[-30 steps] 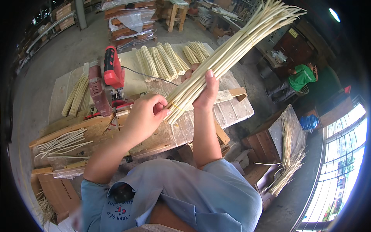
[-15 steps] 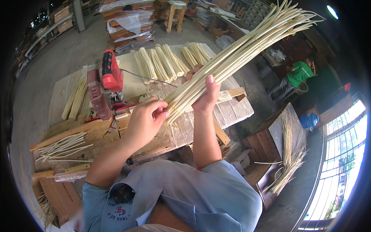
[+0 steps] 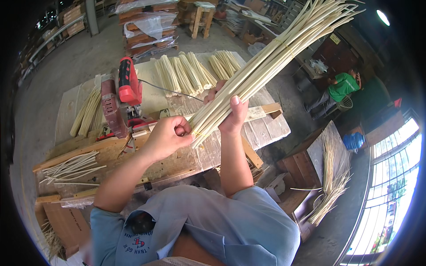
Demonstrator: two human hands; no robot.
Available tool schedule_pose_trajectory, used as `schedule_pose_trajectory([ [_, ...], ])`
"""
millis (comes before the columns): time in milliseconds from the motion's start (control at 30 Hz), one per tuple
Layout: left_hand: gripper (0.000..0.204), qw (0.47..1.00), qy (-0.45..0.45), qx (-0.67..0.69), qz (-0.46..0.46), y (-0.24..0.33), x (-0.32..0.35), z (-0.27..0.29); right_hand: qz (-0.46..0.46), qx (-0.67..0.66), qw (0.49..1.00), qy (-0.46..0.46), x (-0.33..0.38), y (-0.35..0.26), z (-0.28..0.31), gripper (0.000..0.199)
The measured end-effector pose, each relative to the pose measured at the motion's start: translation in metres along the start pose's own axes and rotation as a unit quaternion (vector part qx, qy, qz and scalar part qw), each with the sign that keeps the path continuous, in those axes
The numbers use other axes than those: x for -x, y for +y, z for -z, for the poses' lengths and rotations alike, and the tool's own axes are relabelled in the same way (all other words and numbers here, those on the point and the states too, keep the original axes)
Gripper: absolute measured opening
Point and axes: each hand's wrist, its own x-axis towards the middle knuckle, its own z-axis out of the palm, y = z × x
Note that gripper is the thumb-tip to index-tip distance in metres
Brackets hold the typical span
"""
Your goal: The person gathers thin bamboo sticks from a workbench, aligns them into bundles, and secures them with rubber bands. The person repeatedly picks up sticks, arranges them, and ties them into neat bundles.
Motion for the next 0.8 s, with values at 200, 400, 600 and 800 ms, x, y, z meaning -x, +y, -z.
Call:
schedule_pose_trajectory([
  [200,0.021,0.958,0.139,-0.224,-0.114,-0.001,0.005,-0.011,0.026,0.039,0.999,0.022,-0.004,0.004,-0.007,0.051],
  [400,0.021,0.878,0.263,-0.331,-0.226,-0.003,0.013,-0.034,0.101,0.037,0.992,0.067,-0.006,0.006,-0.017,0.059],
  [600,0.025,0.877,0.304,-0.197,-0.315,0.01,0.03,-0.031,0.124,-0.053,0.991,0.007,-0.017,-0.027,-0.002,0.063],
  [800,0.029,0.861,0.238,-0.183,-0.411,0.026,0.025,-0.01,0.092,-0.144,0.985,0.008,-0.014,-0.043,-0.001,0.066],
])
